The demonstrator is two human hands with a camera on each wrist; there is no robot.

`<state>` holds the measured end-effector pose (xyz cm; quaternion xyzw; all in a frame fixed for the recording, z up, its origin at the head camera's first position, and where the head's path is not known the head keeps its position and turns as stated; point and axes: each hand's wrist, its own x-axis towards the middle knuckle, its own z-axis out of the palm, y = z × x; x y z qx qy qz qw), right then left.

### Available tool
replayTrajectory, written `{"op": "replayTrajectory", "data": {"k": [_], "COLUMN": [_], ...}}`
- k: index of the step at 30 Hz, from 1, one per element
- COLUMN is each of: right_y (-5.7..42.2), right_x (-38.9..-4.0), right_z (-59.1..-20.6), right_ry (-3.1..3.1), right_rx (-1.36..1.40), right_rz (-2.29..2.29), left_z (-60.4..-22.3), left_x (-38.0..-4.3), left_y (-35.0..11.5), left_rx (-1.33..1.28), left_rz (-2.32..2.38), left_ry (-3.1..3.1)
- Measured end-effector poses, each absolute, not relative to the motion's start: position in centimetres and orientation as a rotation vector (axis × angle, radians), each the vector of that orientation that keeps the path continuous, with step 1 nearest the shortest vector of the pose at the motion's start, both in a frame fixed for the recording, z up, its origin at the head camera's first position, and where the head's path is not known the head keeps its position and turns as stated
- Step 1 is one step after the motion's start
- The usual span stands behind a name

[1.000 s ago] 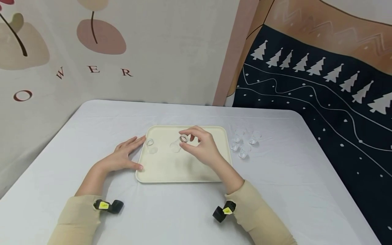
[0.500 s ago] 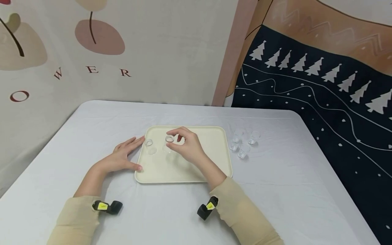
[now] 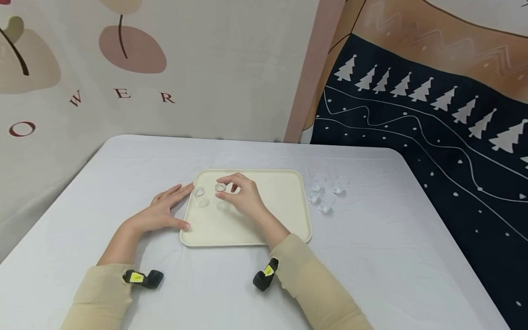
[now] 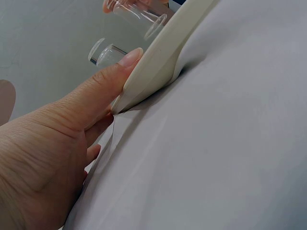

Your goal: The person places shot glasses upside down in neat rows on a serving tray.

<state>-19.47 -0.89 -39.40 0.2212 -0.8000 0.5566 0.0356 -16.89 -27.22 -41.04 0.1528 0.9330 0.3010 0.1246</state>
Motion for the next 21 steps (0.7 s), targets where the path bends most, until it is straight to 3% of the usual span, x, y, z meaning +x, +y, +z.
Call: {"op": "replayTrajectory", "data": {"k": [21], "right_y": [-1.9], "right_x": [-19.8], "right_z": [-40.8], "right_ry": [-2.566], "right_rx": [0.614], "right_rz": [1.664], "left_z": [-41.1], "left_x": [-16.9], "left_y": [-27.4], "left_rx": [0.461], "left_rz": [0.873], "left_ry": [2.714]}}
